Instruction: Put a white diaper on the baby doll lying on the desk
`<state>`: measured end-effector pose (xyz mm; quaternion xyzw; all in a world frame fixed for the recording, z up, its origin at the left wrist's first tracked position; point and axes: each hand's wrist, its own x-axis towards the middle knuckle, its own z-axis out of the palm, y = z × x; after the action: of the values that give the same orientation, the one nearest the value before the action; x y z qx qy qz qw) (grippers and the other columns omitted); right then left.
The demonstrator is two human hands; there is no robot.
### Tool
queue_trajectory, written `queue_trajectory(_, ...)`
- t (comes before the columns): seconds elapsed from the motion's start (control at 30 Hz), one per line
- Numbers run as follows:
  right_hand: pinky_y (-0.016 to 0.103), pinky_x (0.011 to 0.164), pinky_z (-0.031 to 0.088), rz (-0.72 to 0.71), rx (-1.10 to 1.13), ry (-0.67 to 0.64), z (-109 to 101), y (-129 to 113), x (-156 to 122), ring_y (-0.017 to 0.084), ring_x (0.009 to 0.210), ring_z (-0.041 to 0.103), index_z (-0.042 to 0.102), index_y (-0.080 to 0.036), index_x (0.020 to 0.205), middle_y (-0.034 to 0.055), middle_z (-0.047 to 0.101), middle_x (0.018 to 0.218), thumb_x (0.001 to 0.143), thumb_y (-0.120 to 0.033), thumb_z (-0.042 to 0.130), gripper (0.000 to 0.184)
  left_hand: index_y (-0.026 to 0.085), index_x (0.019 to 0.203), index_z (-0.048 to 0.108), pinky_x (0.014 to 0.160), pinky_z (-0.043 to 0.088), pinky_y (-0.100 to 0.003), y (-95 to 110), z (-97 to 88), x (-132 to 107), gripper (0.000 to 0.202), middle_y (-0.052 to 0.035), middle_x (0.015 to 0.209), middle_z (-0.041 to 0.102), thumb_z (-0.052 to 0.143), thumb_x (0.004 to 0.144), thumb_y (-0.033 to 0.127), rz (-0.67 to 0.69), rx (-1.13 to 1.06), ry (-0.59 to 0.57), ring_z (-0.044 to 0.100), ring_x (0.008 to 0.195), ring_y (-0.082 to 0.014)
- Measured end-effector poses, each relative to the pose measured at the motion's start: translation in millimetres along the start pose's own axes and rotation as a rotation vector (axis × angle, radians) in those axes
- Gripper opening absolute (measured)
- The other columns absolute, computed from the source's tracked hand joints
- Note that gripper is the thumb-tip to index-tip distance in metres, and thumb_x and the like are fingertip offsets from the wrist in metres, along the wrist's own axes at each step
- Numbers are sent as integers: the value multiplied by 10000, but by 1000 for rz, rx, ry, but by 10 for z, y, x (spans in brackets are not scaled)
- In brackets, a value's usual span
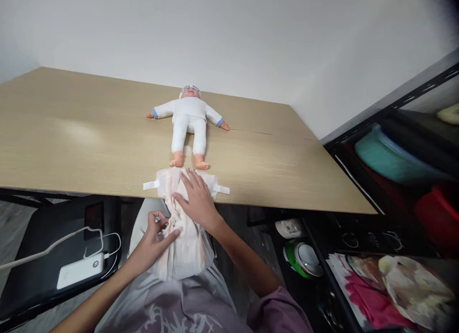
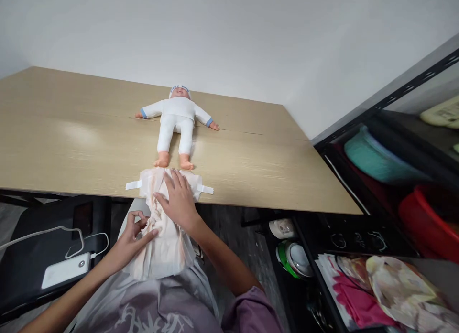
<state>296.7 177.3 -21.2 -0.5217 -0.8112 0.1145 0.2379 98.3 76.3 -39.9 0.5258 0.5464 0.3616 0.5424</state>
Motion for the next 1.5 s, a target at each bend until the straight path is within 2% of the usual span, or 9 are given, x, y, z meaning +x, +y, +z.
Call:
queue_trajectory(0.17, 581, 1478, 248, 4, -53, -47, 180, 107, 82, 338, 1794, 295, 451, -174, 1805, 148, 344, 1911, 1188, -572, 553, 741, 284, 1285, 548, 961, 608, -379, 459, -594, 75, 278, -72, 1237, 764, 732, 1098, 377, 402, 388, -67, 765, 1082, -236)
queue_trajectory(0.3, 568, 1476, 249, 14, -75, -21, 208, 93, 51, 328, 1786, 318, 464, -204, 1803, 127, 347, 1913, 1194, -598, 524, 728, 269, 1354, 633, 1045, 596, -443, 992, -870, 839, 246, -86, 1233, 789, 678, 1111, 270, 800, 660, 90, 769, 1133, -273)
queue_trajectory(0.43, 564, 1478, 241, 11, -98, -22, 217, 94, 61, 328, 1787, 312, 458, -188, 1806, 130, 342, 1914, 1200, -584, 517, 725, 238, 1643, 577, 1255, 485, -590, 1293, -766, 1977, 594, -204, 1751, 563, 619, 1061, 124, 969, 1075, -42, 580, 1575, -396)
queue_trajectory(0.5, 571, 1475, 249, 9, -94, -19, 219, 103, 65, 328, 1786, 314, 459, -195, 1806, 135, 349, 1911, 1196, -573, 536, 722, 299, 1724, 531, 1328, 406, -598, 1322, -648, 2434, 875, -171, 1892, 382, 747, 916, 44, 1010, 1241, -249, 418, 1714, -435)
queue_trajectory(0.63, 595, 1467, 272, 0, -67, -10, 202, 102, 62, 341, 1780, 327, 457, -197, 1805, 150, 374, 1899, 1186, -571, 561, 730, 387, 1688, 580, 1352, 352, -521, 1278, -452, 2916, 1153, -99, 1919, 355, 830, 658, -67, 1120, 1286, -555, 380, 1743, -444)
queue_trajectory(0.87, 604, 1472, 274, 14, -24, -22, 153, 94, 68, 332, 1785, 323, 459, -227, 1804, 134, 358, 1908, 1174, -582, 595, 735, 309, 1221, 812, 1207, 421, -497, 1305, -322, 3042, 286, -113, 1529, 775, 754, 949, 238, 1200, 994, -553, 655, 1417, -383)
queue_trajectory(1.03, 634, 1473, 269, -12, 8, -69, 142, 220, 224, 339, 1800, 294, 432, -279, 1821, 124, 336, 1917, 1165, -665, 582, 776, 281, 1384, 792, 1172, 451, -474, 1718, -342, 3083, 381, -109, 1448, 813, 631, 1039, 263, 1157, 826, -554, 689, 1335, -339)
queue_trajectory(1.27, 628, 1480, 232, -72, -28, -127, 222, 549, 838, 340, 1816, 243, 393, -213, 1835, 168, 307, 1921, 1180, -692, 515, 821, 181, 1333, 812, 1026, 558, -369, 2481, -420, 3157, 533, -96, 1308, 846, 903, 926, 513, 952, 518, -479, 760, 1175, -270)
queue_trajectory(1.5, 638, 1468, 224, -44, -73, -146, 308, 1026, 1906, 380, 1801, 269, 452, -174, 1804, 192, 339, 1907, 1181, -625, 584, 780, 200, 1273, 823, 1104, 585, -443, 2663, -469, 3221, 434, -66, 1255, 850, 926, 938, 454, 989, 426, -438, 777, 1217, -297)
